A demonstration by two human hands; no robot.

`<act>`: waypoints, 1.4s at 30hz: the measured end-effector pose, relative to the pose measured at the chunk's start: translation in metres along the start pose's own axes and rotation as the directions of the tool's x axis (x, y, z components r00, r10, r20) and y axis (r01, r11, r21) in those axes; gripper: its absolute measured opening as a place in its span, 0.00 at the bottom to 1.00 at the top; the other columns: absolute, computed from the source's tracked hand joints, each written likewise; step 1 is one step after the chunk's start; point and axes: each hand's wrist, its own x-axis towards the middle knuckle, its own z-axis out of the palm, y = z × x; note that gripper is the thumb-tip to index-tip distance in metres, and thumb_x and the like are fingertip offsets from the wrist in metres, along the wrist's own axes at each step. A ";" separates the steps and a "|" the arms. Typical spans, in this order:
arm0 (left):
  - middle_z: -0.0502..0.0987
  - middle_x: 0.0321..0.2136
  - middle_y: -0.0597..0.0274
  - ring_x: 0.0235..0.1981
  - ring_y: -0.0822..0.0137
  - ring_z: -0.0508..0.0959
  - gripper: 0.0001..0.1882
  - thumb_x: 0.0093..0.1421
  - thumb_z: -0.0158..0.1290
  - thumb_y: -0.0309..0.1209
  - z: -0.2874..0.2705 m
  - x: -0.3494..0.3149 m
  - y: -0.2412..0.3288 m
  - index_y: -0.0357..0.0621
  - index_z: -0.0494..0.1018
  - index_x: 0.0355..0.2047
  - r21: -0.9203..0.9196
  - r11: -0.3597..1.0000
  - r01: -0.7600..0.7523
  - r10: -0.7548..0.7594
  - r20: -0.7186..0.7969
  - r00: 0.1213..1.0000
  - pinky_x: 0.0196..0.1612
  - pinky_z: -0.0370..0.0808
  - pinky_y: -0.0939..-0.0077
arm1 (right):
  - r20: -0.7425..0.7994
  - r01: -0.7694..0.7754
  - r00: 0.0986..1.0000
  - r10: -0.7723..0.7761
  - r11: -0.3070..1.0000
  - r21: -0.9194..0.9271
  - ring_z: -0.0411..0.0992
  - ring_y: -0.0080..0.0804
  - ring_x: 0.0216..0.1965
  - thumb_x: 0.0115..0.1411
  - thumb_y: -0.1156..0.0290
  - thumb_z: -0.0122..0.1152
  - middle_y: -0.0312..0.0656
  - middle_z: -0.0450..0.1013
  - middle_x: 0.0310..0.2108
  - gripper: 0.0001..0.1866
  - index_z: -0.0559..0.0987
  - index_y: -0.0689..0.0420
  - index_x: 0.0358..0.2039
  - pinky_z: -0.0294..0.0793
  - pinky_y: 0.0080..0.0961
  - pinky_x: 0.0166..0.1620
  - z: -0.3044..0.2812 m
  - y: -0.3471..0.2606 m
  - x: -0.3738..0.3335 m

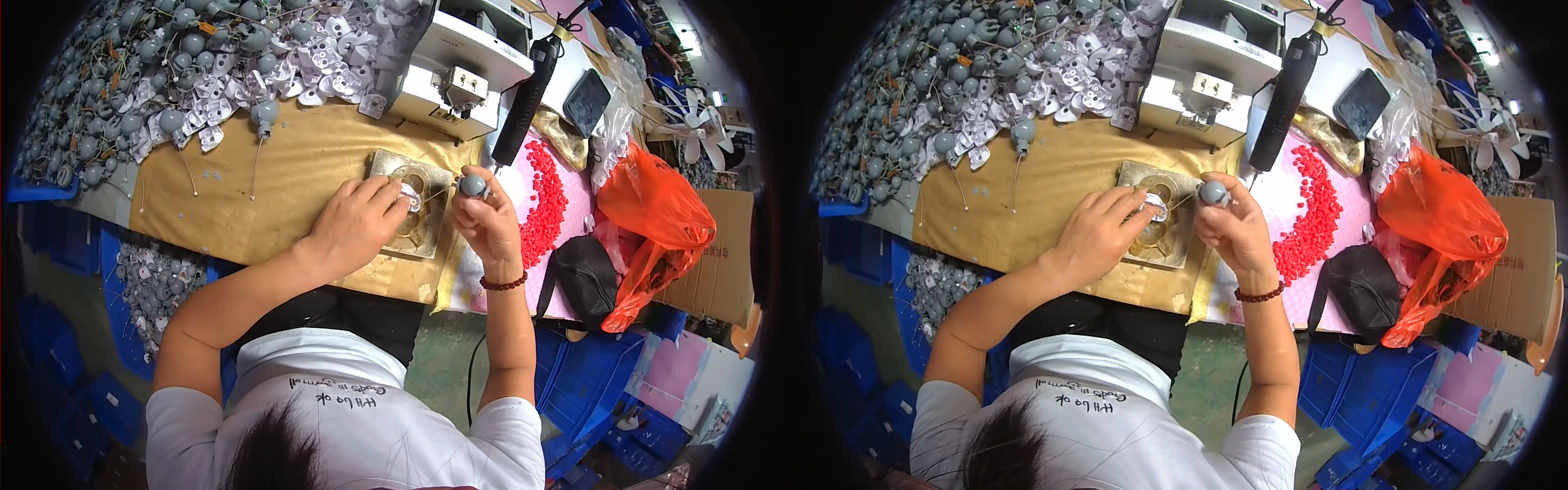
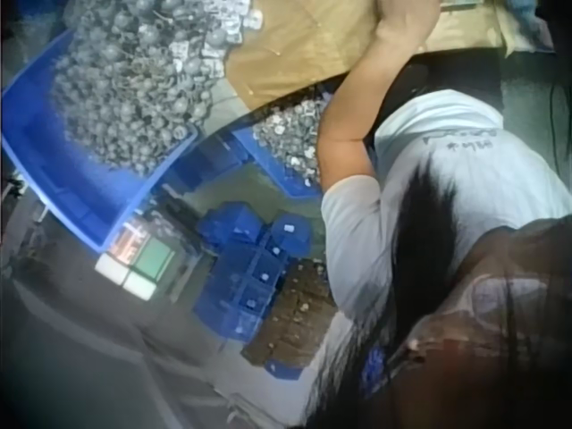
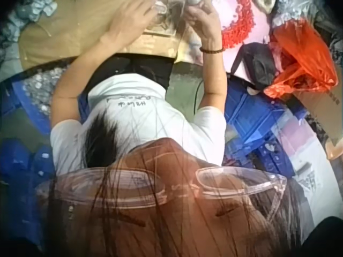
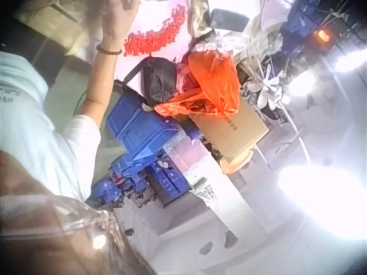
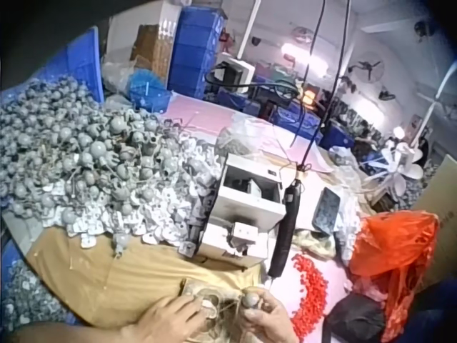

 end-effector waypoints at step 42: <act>0.73 0.35 0.60 0.41 0.57 0.73 0.16 0.50 0.59 0.27 0.006 0.026 -0.005 0.42 0.74 0.41 -0.195 0.963 0.189 -0.196 -0.017 0.980 0.39 0.76 0.62 | 0.140 0.840 0.494 -0.858 0.430 -0.331 0.74 0.30 0.29 0.59 0.85 0.59 0.46 0.75 0.33 0.34 0.56 0.62 0.63 0.78 0.31 0.36 0.064 -0.100 0.072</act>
